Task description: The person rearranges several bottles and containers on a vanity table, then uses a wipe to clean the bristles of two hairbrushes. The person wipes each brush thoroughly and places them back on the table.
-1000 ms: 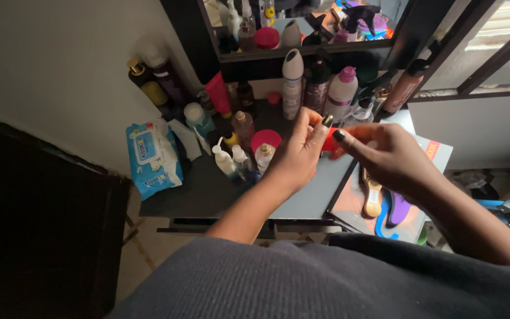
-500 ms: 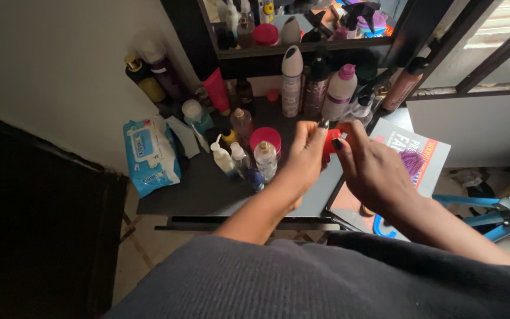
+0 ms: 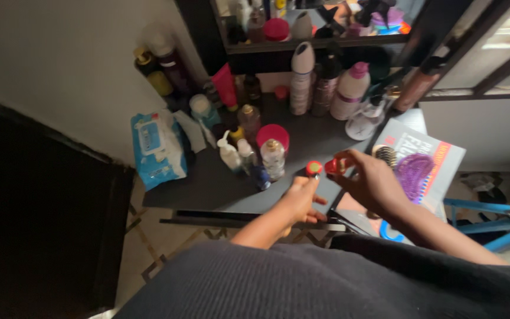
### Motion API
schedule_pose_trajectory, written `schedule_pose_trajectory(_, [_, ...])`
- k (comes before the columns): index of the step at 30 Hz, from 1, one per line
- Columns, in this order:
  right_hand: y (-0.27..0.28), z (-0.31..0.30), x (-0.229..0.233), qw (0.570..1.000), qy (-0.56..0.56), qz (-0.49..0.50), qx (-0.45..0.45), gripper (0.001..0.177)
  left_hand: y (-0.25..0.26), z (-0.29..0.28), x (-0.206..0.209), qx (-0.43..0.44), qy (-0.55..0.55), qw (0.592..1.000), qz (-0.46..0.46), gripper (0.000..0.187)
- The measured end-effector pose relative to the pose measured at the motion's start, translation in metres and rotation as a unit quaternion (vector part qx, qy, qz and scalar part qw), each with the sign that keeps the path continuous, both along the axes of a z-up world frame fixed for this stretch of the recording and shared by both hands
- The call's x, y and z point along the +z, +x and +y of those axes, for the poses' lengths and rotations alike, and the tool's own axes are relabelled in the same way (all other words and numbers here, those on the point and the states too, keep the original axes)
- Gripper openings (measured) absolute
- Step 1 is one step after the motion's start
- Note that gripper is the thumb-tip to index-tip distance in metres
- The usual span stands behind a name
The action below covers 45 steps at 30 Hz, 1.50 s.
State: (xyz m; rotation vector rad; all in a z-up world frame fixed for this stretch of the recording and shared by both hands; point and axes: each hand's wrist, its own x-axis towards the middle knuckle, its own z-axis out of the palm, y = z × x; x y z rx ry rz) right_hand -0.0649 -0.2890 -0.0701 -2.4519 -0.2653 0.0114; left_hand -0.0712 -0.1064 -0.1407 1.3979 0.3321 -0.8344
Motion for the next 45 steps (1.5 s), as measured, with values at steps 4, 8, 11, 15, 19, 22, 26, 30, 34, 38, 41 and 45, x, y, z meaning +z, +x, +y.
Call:
schedule_pose_trajectory(4, [0.03,0.01,-0.011,0.995,-0.074,-0.007,0.07,0.03,-0.021,0.025,-0.025,-0.012,0.011,1.0,-0.008,0.05])
schedule_pose_trajectory(8, [0.049,0.026,-0.022,0.984,-0.136,-0.007,0.112,0.032,-0.031,0.052,-0.044,0.026,-0.001,1.0,0.008,0.046])
schedule_pose_trajectory(11, [0.053,0.032,-0.028,0.981,-0.157,-0.003,0.112,0.036,-0.039,0.071,-0.047,0.051,0.007,0.999,0.01,0.046])
schedule_pose_trajectory(15, [0.057,0.034,-0.037,0.975,-0.187,0.061,0.099,0.04,-0.043,0.078,-0.042,0.062,0.02,0.998,0.011,0.045])
schedule_pose_trajectory(19, [0.061,0.033,-0.059,0.982,-0.139,0.012,0.124,0.039,-0.039,0.075,-0.036,0.061,0.019,0.998,0.007,0.045])
schedule_pose_trajectory(22, [0.073,0.025,-0.078,0.982,-0.151,0.008,0.116,0.037,-0.034,0.072,-0.031,0.06,0.014,0.998,0.002,0.044])
schedule_pose_trajectory(26, [0.124,0.01,-0.096,0.965,-0.24,0.066,0.084,0.026,-0.03,0.074,-0.023,0.058,0.007,0.998,-0.014,0.041])
schedule_pose_trajectory(30, [0.179,0.007,-0.108,0.952,-0.286,0.088,0.065,0.031,-0.026,0.077,-0.011,0.064,0.004,0.998,-0.022,0.041])
schedule_pose_trajectory(34, [0.204,0.018,-0.111,0.946,-0.309,0.084,0.051,0.037,-0.021,0.079,-0.003,0.074,0.015,0.997,-0.02,0.04])
schedule_pose_trajectory(38, [0.189,0.022,-0.098,0.957,-0.288,0.035,0.029,0.036,-0.022,0.087,-0.01,0.08,0.047,0.996,-0.007,0.039])
schedule_pose_trajectory(41, [0.165,0.025,-0.07,0.967,-0.252,0.024,-0.022,0.033,-0.029,0.103,-0.024,0.079,0.088,0.993,0.006,0.042])
schedule_pose_trajectory(45, [0.138,0.036,-0.031,0.99,-0.065,-0.086,0.091,0.04,-0.03,0.13,-0.045,0.118,0.19,0.974,-0.031,0.069])
